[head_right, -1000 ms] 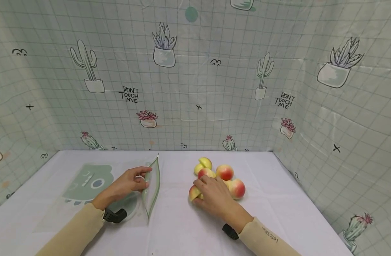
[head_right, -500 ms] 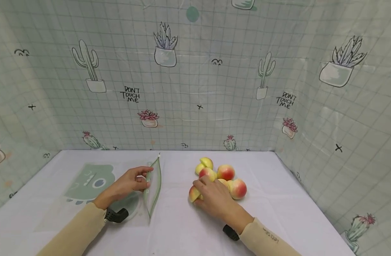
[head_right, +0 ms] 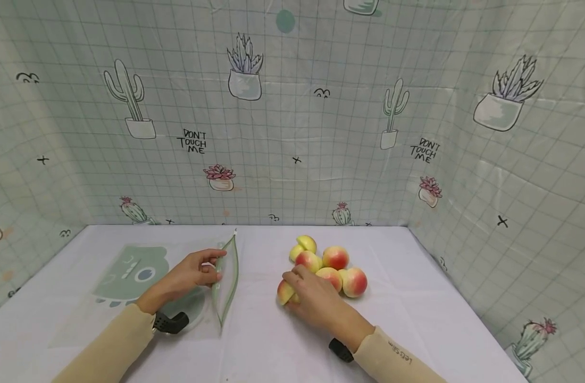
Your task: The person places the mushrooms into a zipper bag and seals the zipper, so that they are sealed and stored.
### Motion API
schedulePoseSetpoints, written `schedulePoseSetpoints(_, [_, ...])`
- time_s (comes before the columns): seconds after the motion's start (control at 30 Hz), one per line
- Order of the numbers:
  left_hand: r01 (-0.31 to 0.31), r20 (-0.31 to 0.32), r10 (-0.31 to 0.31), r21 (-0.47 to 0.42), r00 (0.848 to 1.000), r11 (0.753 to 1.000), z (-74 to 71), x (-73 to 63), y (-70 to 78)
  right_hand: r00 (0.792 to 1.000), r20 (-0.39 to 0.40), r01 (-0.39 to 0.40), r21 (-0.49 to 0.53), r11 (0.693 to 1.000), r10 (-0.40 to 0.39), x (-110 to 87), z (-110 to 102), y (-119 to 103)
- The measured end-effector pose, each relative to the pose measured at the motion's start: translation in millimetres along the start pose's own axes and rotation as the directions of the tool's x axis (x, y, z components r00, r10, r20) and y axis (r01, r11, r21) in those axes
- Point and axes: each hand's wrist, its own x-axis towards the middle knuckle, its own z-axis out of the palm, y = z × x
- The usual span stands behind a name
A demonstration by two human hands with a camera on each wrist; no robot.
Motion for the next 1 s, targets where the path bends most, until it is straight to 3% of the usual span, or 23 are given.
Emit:
schedulePoseSetpoints(0.47, [-0.005, 0.005, 0.005, -0.002, 1.0, 1.0, 0.3, -0.8, 3.3, 0.995, 0.099, -0.029, 0.075, 0.997, 0.022, -2.3, -2.4, 0.4])
schedulePoseSetpoints(0.83, [-0.006, 0.0, 0.006, -0.024, 1.0, 1.0, 1.4, -1.7, 1.9, 0.995, 0.095, -0.05, 0.132, 0.99, 0.037, 0.3, 1.0, 2.5])
schedulePoseSetpoints(1.0, [-0.007, -0.004, 0.007, -0.033, 1.0, 0.999, 0.9, 0.0, 1.4, 0.998, 0.058, -0.038, 0.162, 0.986, 0.029, 6.2, 1.4, 3.1])
